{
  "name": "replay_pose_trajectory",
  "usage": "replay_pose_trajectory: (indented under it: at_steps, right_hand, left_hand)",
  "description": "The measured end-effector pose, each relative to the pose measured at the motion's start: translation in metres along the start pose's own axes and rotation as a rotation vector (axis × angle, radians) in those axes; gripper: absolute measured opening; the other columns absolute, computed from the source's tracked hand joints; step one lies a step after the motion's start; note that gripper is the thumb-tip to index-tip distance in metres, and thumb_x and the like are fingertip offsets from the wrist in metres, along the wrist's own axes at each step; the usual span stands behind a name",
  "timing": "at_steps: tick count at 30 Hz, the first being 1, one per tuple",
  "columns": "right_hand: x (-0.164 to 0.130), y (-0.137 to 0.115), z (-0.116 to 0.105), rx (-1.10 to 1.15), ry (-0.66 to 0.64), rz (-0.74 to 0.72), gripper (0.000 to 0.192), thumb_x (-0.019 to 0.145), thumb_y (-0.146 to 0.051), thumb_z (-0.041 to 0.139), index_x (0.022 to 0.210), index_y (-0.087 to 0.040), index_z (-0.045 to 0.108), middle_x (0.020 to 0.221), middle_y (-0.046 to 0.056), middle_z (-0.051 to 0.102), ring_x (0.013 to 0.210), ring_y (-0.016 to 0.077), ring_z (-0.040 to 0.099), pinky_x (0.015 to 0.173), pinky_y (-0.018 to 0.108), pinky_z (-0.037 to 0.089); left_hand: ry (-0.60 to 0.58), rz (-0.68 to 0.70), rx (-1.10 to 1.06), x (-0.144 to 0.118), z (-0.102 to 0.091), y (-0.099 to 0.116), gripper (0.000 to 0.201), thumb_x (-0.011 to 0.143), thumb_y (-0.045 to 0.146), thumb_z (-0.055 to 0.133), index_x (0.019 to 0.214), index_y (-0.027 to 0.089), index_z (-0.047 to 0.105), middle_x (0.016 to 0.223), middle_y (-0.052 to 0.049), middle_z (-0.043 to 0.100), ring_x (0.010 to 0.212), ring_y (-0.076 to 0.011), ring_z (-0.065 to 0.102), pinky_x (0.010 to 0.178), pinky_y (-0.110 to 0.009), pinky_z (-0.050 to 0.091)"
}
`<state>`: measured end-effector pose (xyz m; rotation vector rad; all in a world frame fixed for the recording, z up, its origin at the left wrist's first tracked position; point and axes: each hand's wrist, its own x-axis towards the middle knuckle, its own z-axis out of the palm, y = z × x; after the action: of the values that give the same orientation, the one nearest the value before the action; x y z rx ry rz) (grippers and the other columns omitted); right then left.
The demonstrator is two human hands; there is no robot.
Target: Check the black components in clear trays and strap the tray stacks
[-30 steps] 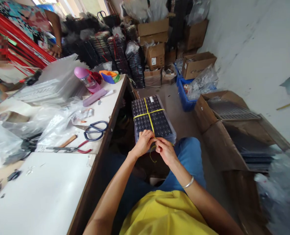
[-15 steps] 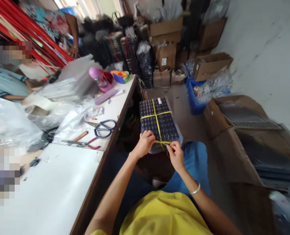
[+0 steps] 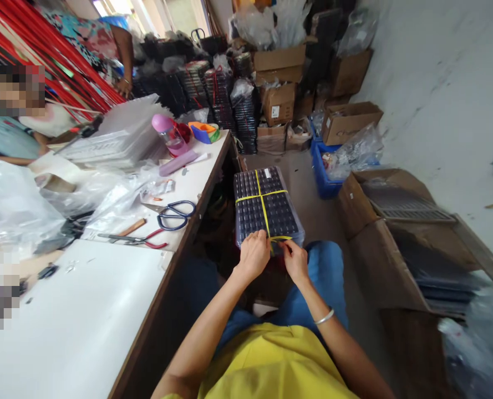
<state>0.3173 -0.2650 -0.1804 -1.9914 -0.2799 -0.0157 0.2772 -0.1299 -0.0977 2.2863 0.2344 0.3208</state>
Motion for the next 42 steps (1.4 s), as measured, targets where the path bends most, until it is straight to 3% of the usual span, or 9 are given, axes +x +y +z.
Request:
replay_pose_trajectory:
  at_steps: [4,6,9,13,19,27,34,39,42]
  right_hand:
    - [-0.011,-0.004,-0.019,0.055,-0.15,0.044,0.027,0.085,-0.04,0.045,0.073,-0.02,0.059,0.062,0.001,0.062,0.05,0.0138,0.055,0.054,0.025,0.042]
    - [-0.025,-0.007,-0.023,0.102,-0.247,0.075,0.026,0.085,-0.04,0.044,0.074,-0.02,0.056,0.06,-0.001,0.061,0.04,0.0108,0.051,0.045,0.023,0.039]
    - [-0.05,-0.011,-0.021,0.161,-0.344,0.118,0.025,0.086,-0.04,0.04,0.074,-0.021,0.051,0.051,-0.005,0.053,0.034,0.0096,0.046,0.038,0.021,0.035]
    - [-0.071,-0.015,-0.014,0.189,-0.314,0.145,0.029,0.089,-0.043,0.033,0.073,-0.021,0.045,0.046,-0.009,0.033,0.035,0.0088,0.036,0.038,0.021,0.031]
    - [-0.075,-0.03,-0.022,0.116,-0.238,0.087,0.03,0.089,-0.04,0.035,0.07,-0.02,0.046,0.054,-0.005,0.039,0.048,0.0099,0.039,0.048,0.022,0.03]
    - [-0.088,-0.054,-0.027,-0.046,-0.23,-0.039,0.035,0.092,-0.04,0.032,0.072,-0.02,0.052,0.055,-0.001,0.05,0.048,0.0114,0.043,0.048,0.024,0.028]
    - [-0.063,-0.011,-0.042,-0.202,-0.264,-0.09,0.031,0.088,-0.033,0.038,0.066,-0.022,0.058,0.053,0.0,0.056,0.048,0.014,0.052,0.051,0.024,0.038]
    - [-0.034,-0.007,-0.04,-0.313,-0.105,-0.112,0.031,0.087,-0.027,0.038,0.103,-0.016,0.062,0.105,0.014,0.065,0.085,0.0225,0.063,0.072,0.032,0.045]
    - [-0.019,-0.024,-0.021,-0.315,-0.113,-0.161,0.032,0.09,-0.031,0.039,0.11,-0.016,0.06,0.107,0.012,0.065,0.093,0.0226,0.062,0.079,0.031,0.045]
  left_hand:
    - [0.136,-0.154,-0.311,-0.031,-0.004,-0.01,0.017,0.081,0.033,0.058,0.092,0.021,0.058,0.099,-0.007,0.059,0.101,-0.0229,0.053,0.087,-0.036,0.038]
    - [0.152,-0.29,-0.488,-0.044,0.006,-0.016,0.023,0.084,0.04,0.052,0.086,0.017,0.059,0.088,-0.008,0.061,0.087,-0.0218,0.057,0.077,-0.035,0.042]
    - [0.032,-0.429,-0.767,-0.047,0.034,-0.016,0.033,0.078,0.046,0.054,0.078,0.013,0.062,0.07,-0.007,0.061,0.068,-0.02,0.059,0.062,-0.031,0.044]
    - [-0.004,-0.508,-1.102,-0.031,0.058,-0.004,0.028,0.072,0.039,0.059,0.08,0.013,0.061,0.064,-0.002,0.056,0.06,-0.0131,0.056,0.061,-0.027,0.045]
    - [0.069,-0.585,-1.292,-0.02,0.059,0.004,0.014,0.077,0.025,0.061,0.072,0.013,0.056,0.057,0.005,0.045,0.05,-0.0066,0.045,0.053,-0.022,0.041]
    - [0.067,-0.636,-1.234,-0.013,0.063,0.0,0.026,0.088,0.033,0.055,0.071,0.013,0.055,0.057,0.005,0.049,0.049,-0.0069,0.047,0.049,-0.021,0.042]
    - [-0.01,-0.56,-0.964,-0.021,0.051,-0.02,0.03,0.072,0.04,0.066,0.067,0.011,0.061,0.06,-0.006,0.062,0.055,-0.0158,0.059,0.059,-0.032,0.049]
    - [0.196,-0.402,-0.585,-0.042,0.032,-0.041,0.018,0.072,0.031,0.068,0.079,0.017,0.059,0.067,0.0,0.056,0.063,-0.015,0.053,0.069,-0.033,0.046]
    - [0.25,-0.263,-0.445,-0.044,0.03,-0.042,0.017,0.075,0.022,0.063,0.092,0.021,0.061,0.082,-0.001,0.055,0.078,-0.0157,0.052,0.081,-0.032,0.042]
